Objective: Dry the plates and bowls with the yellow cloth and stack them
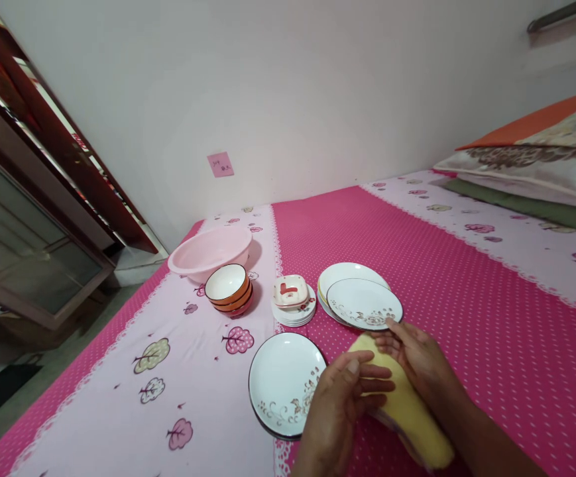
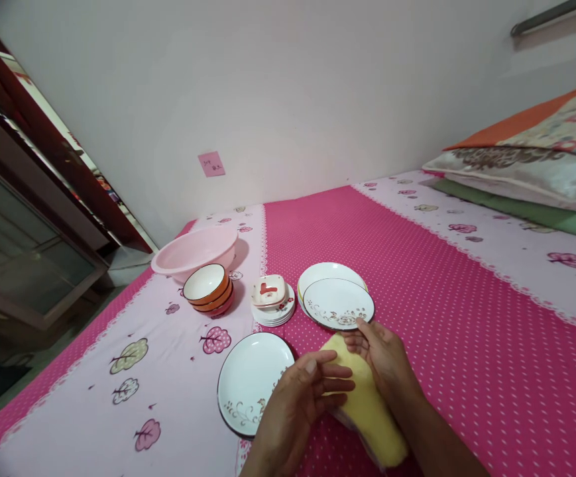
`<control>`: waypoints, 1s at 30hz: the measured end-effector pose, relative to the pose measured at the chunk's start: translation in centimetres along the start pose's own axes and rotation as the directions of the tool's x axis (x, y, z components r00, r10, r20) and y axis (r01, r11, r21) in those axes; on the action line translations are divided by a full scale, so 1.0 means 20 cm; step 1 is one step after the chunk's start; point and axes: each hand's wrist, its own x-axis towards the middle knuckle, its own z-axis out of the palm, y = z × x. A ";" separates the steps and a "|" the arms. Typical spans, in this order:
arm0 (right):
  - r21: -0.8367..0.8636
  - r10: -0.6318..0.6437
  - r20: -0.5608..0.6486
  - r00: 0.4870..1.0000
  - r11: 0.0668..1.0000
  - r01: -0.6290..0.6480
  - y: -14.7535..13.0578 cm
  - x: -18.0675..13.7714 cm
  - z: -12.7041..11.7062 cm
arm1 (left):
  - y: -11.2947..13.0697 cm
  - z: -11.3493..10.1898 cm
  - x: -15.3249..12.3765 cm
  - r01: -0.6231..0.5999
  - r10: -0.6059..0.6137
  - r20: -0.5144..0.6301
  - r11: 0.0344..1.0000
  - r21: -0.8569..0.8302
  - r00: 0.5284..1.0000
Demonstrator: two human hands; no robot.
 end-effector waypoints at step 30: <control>-0.106 -0.107 -0.080 0.991 0.990 0.098 -0.02 -0.06 0.02 | 0.00 0.01 0.02 0.044 -0.048 -0.087 0.998 -0.049 0.995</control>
